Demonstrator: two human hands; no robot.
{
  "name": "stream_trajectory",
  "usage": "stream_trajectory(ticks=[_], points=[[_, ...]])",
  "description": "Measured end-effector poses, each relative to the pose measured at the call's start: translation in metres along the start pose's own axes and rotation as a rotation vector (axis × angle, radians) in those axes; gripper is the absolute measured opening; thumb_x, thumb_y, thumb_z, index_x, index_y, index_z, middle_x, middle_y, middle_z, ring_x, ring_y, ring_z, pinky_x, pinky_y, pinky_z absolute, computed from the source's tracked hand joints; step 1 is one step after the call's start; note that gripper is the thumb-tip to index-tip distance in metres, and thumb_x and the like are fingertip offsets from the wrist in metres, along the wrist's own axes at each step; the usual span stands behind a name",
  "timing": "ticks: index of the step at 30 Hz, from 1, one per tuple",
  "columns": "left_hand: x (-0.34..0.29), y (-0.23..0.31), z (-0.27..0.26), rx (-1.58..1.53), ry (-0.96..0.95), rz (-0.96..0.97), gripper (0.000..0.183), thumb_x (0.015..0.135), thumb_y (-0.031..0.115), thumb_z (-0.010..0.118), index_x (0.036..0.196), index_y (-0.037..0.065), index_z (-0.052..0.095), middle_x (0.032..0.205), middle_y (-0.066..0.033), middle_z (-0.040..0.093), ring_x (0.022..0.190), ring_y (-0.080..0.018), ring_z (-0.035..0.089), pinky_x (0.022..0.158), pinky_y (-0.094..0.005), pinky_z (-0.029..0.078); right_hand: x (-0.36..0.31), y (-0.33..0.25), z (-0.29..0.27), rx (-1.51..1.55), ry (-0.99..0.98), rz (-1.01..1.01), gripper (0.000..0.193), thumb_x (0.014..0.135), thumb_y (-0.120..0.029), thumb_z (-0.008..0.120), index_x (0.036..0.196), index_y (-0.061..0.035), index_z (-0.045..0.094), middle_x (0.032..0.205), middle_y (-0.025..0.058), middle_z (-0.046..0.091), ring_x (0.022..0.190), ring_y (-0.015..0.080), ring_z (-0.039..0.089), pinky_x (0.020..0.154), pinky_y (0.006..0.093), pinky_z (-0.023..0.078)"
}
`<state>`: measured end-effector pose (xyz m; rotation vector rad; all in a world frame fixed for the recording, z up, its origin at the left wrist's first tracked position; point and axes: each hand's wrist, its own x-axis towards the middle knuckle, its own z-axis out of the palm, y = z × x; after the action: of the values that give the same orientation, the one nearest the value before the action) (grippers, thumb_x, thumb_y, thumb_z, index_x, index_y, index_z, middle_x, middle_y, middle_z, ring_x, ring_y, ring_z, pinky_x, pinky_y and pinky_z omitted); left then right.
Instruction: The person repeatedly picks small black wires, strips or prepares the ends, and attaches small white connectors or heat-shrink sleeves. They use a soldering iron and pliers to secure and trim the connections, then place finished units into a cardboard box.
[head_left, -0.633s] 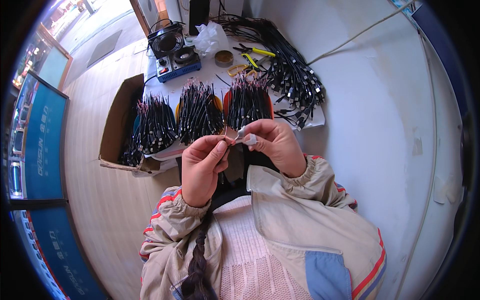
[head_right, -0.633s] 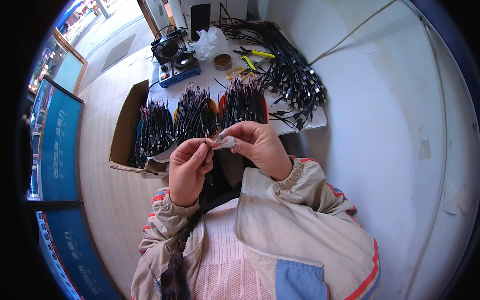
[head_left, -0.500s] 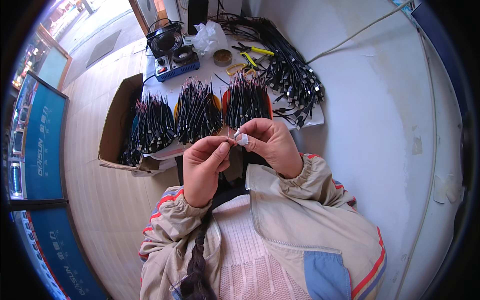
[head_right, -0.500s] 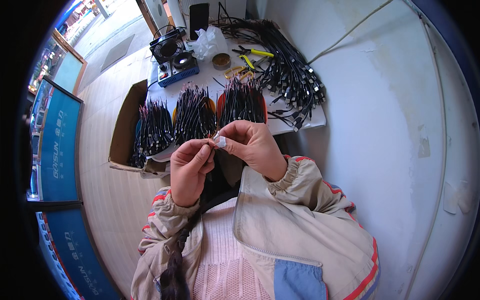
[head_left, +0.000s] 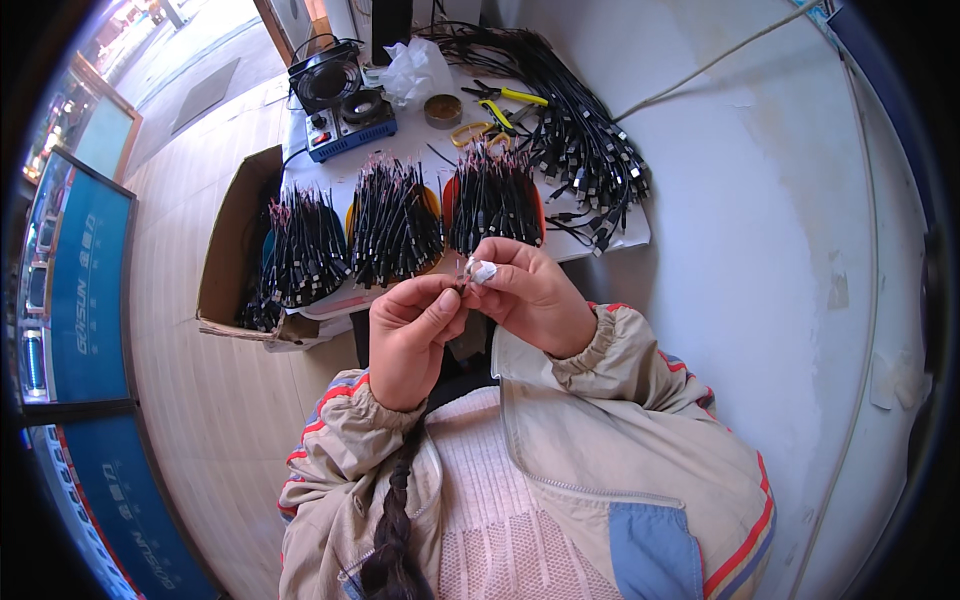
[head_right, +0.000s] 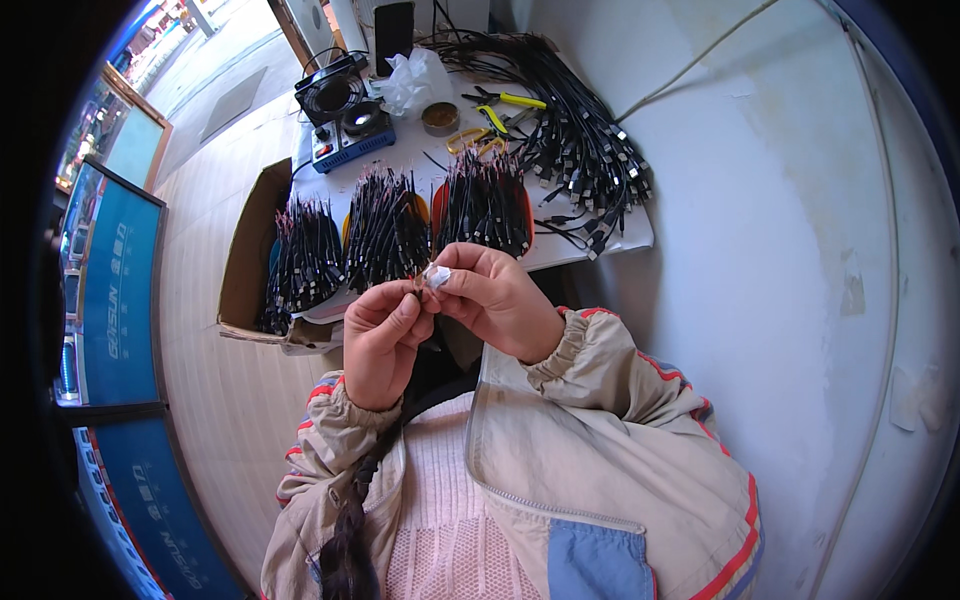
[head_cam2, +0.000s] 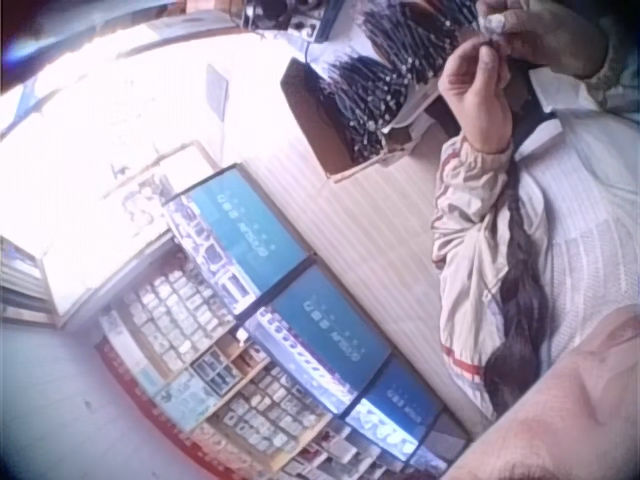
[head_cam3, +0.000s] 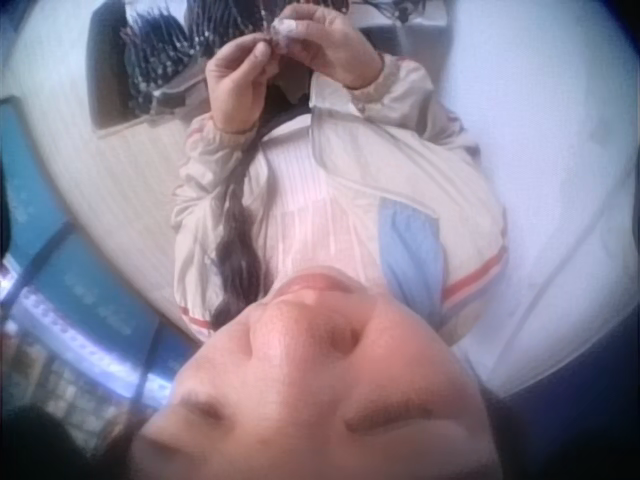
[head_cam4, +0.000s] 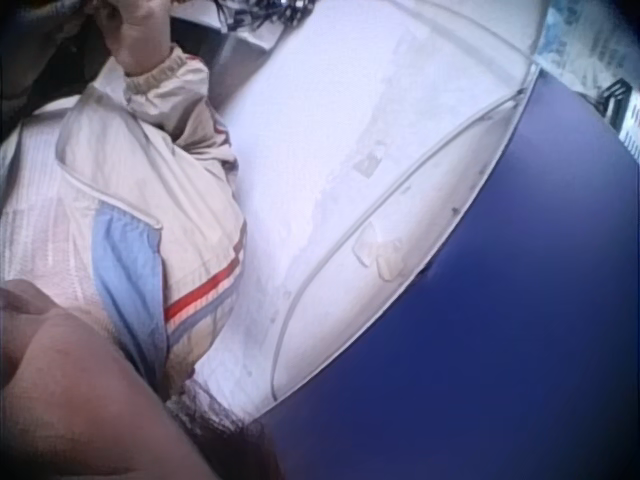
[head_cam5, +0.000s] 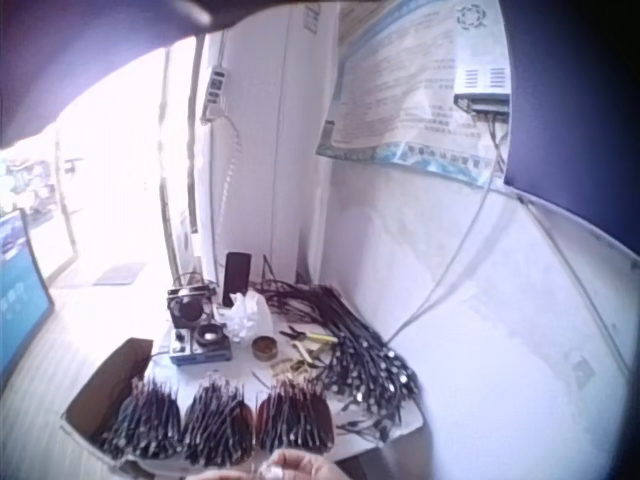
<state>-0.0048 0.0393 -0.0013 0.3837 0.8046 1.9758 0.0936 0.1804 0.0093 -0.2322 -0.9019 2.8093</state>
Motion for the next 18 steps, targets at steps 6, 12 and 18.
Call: stream_trajectory(ticks=[6, 12, 18], points=[[0.0, -0.0016, -0.0029, 0.136, -0.013, 0.071, 0.016, 0.092, 0.0, 0.059, 0.107, -0.004, 0.064, 0.093, -0.0142, 0.068, 0.069, -0.0108, 0.056, 0.06, -0.0217, 0.042, -0.0037, -0.0063, -0.0006, -0.041, 0.02, 0.036, 0.013, 0.095, -0.011, 0.059, 0.101, -0.0003, 0.059, 0.09, 0.0045, 0.064, 0.079, 0.0091, 0.061, 0.073, 0.0217, 0.051], [-0.0003, -0.0015, -0.0033, 0.118, -0.022, 0.025, 0.015, 0.091, 0.0, 0.059, 0.105, -0.004, 0.064, 0.091, -0.0138, 0.067, 0.066, -0.0107, 0.053, 0.059, -0.0219, 0.041, -0.0059, -0.0091, 0.0039, -0.454, -0.001, -0.147, 0.013, 0.093, -0.011, 0.063, 0.099, -0.0021, 0.057, 0.089, 0.0014, 0.062, 0.08, 0.0074, 0.059, 0.073, 0.0213, 0.049], [0.0004, -0.0011, -0.0048, -0.033, -0.069, -0.115, 0.014, 0.092, 0.003, 0.06, 0.104, -0.004, 0.064, 0.087, -0.0118, 0.067, 0.064, -0.0085, 0.051, 0.057, -0.0204, 0.04, -0.0049, -0.0091, 0.0034, -0.296, 0.018, 0.009, 0.016, 0.093, -0.014, 0.062, 0.102, -0.0011, 0.057, 0.091, 0.0019, 0.062, 0.08, 0.0087, 0.059, 0.074, 0.0227, 0.05]])
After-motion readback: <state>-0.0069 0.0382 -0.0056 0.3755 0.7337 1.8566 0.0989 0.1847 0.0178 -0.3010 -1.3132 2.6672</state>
